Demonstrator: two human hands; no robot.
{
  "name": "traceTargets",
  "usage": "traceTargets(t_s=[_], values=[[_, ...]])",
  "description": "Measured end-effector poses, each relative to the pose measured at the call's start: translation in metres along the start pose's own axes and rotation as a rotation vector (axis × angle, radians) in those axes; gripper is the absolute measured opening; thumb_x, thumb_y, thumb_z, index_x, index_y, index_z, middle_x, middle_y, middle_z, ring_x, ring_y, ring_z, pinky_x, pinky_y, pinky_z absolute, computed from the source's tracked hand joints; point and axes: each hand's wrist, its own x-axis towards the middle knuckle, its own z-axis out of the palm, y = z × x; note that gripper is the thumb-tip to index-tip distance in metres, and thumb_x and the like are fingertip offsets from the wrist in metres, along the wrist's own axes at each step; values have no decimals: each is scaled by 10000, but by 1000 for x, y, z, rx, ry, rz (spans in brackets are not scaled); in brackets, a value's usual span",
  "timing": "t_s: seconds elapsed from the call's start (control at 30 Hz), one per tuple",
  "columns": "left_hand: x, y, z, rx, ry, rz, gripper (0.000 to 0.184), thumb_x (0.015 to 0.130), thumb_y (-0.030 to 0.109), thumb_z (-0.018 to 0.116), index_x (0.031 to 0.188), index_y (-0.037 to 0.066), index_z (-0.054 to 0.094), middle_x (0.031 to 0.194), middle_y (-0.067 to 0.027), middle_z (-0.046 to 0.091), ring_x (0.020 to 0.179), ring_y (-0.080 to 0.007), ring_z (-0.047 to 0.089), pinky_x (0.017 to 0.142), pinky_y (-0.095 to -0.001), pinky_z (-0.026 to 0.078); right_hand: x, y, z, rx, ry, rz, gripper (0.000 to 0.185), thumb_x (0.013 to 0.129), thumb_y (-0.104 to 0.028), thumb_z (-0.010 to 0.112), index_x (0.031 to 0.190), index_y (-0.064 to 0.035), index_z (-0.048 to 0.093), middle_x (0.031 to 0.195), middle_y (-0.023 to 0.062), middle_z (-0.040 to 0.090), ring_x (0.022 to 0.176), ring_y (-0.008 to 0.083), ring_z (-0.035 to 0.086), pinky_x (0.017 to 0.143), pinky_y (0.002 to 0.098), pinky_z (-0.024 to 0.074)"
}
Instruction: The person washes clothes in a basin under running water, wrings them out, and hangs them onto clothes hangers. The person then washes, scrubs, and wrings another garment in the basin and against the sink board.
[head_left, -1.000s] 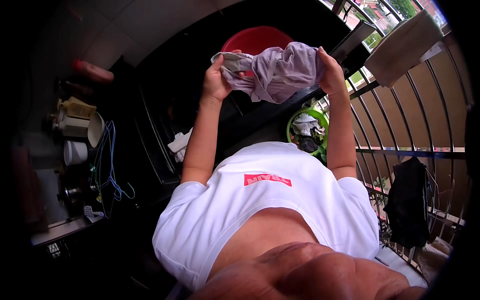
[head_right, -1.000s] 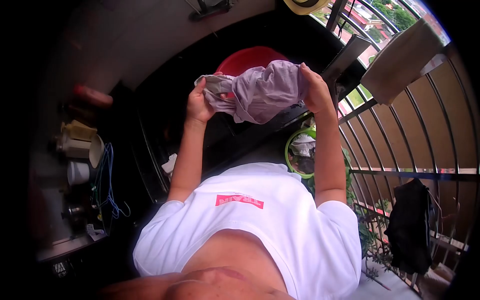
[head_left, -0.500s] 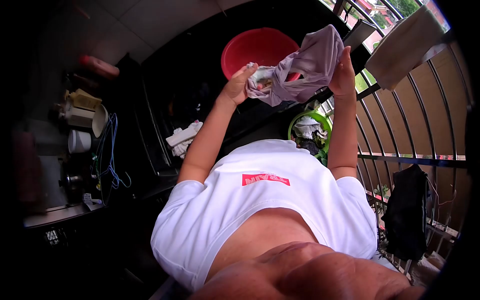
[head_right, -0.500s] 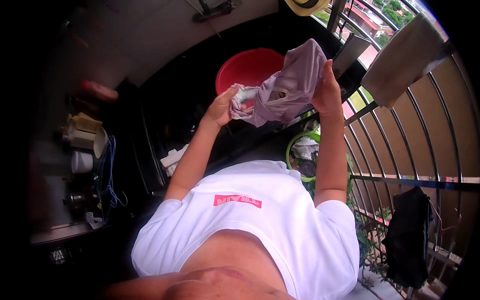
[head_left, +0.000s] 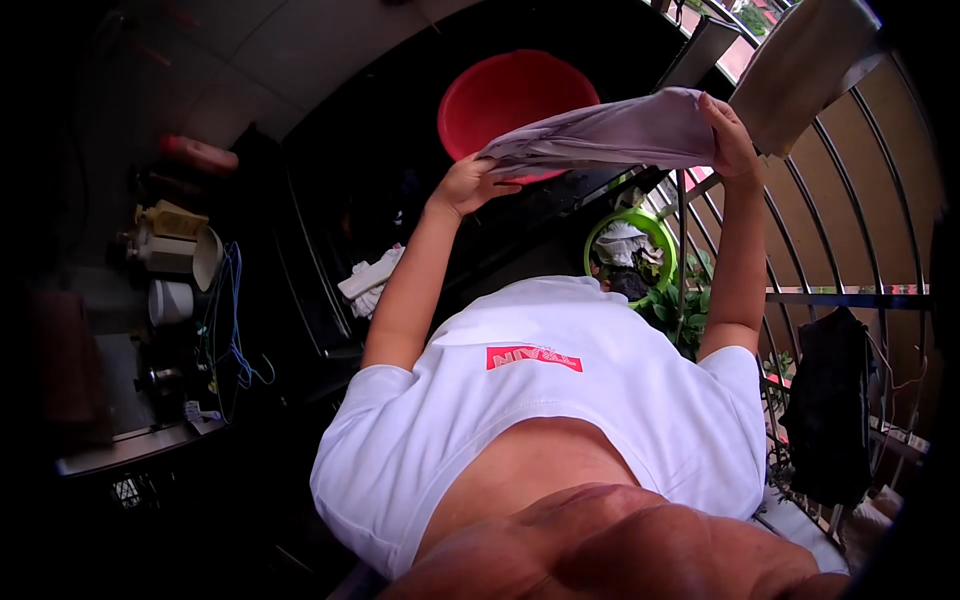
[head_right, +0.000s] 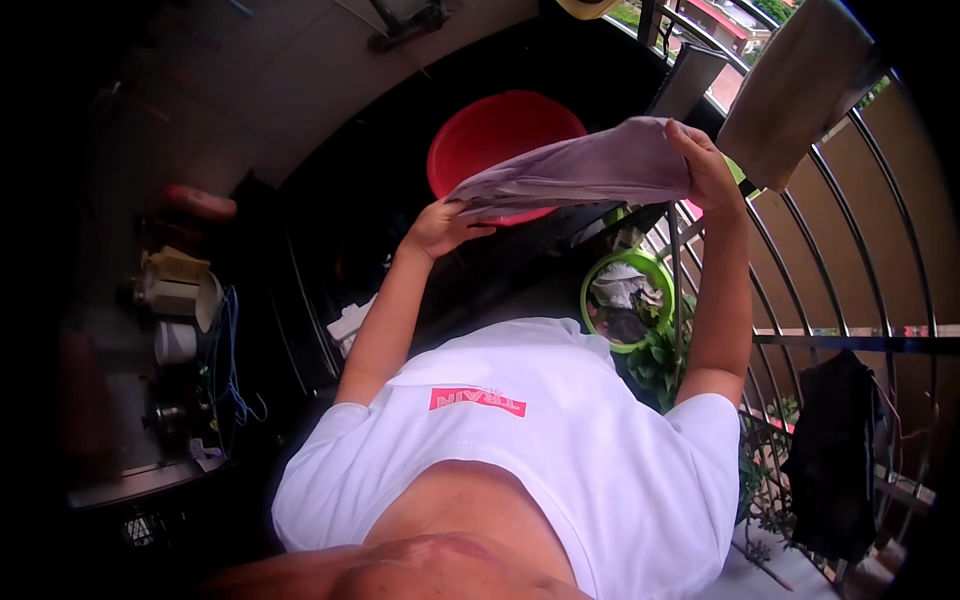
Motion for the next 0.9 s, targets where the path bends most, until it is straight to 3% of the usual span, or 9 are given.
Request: traceTargets(t_s=[0.2, 0.27, 0.3, 0.33, 0.53, 0.63, 0.7, 0.83, 0.9], values=[[3, 21, 44, -423, -221, 185, 425, 955, 320, 391, 1247, 33, 506, 1161, -185, 572, 1121, -307, 531, 994, -467, 386, -12, 53, -14, 120, 368, 173, 329, 938, -314, 500, 1031, -10, 587, 952, 85, 644, 847, 170, 635, 766, 303, 531], [18, 21, 47, -391, -635, 364, 477, 955, 381, 357, 1259, 45, 507, 1004, -166, 640, 1059, -281, 572, 959, -425, 415, -6, 101, -49, -123, 434, 261, 314, 908, -329, 551, 985, -33, 623, 895, 67, 653, 793, 157, 629, 720, 271, 514], [16, 24, 58, -405, -597, 330, 492, 959, 425, 333, 1286, 96, 497, 972, -165, 646, 1035, -292, 579, 946, -423, 421, -10, 98, -28, -684, 515, 428, 310, 880, -320, 594, 988, -34, 640, 874, 53, 654, 771, 151, 617, 710, 252, 491], [13, 29, 68, -404, -604, 331, 492, 959, 425, 333, 1286, 96, 497, 972, -165, 646, 1035, -292, 579, 946, -423, 421, -9, 117, -33, -1053, 395, 278, 319, 866, -294, 612, 1023, -17, 634, 855, 46, 650, 757, 148, 605, 709, 258, 482], [12, 46, 116, -252, -521, 309, 499, 966, 464, 294, 1333, 163, 448, 1060, -134, 640, 1060, -296, 581, 937, -413, 423, -9, 74, 98, -83, -177, 122, 361, 874, -261, 617, 1144, -25, 576, 1020, 59, 611, 968, 132, 561, 822, 247, 443], [8, 75, 119, -17, -601, 401, 525, 972, 463, 265, 1369, 144, 395, 1073, -159, 630, 1083, -318, 574, 937, -425, 441, 0, 68, 112, -491, -155, -44, 397, 862, -299, 639, 1122, -7, 569, 975, 14, 612, 901, 76, 568, 808, 224, 464], [0, 107, 111, 248, -617, 460, 543, 979, 434, 263, 1336, 60, 429, 1030, -171, 642, 1074, -339, 581, 941, -435, 448, 1, 57, 96, -377, -20, -13, 203, 822, -87, 625, 1000, 8, 616, 884, 2, 623, 809, 53, 567, 755, 200, 457], [-30, 148, 77, 716, -146, 360, 376, 921, 349, 520, 1033, 16, 655, 847, -102, 675, 792, -155, 641, 794, -300, 509, -5, 36, 54, -330, 202, -134, 183, 771, -13, 573, 942, 9, 637, 822, 27, 643, 743, 63, 579, 716, 198, 455], [-40, 152, 75, 793, 21, 319, 287, 886, 274, 612, 987, 11, 669, 830, -47, 675, 725, -84, 616, 695, -213, 494, -9, 25, 52, -395, 258, -118, 190, 764, -24, 556, 934, 0, 638, 782, 14, 620, 661, 47, 547, 540, 168, 417]])
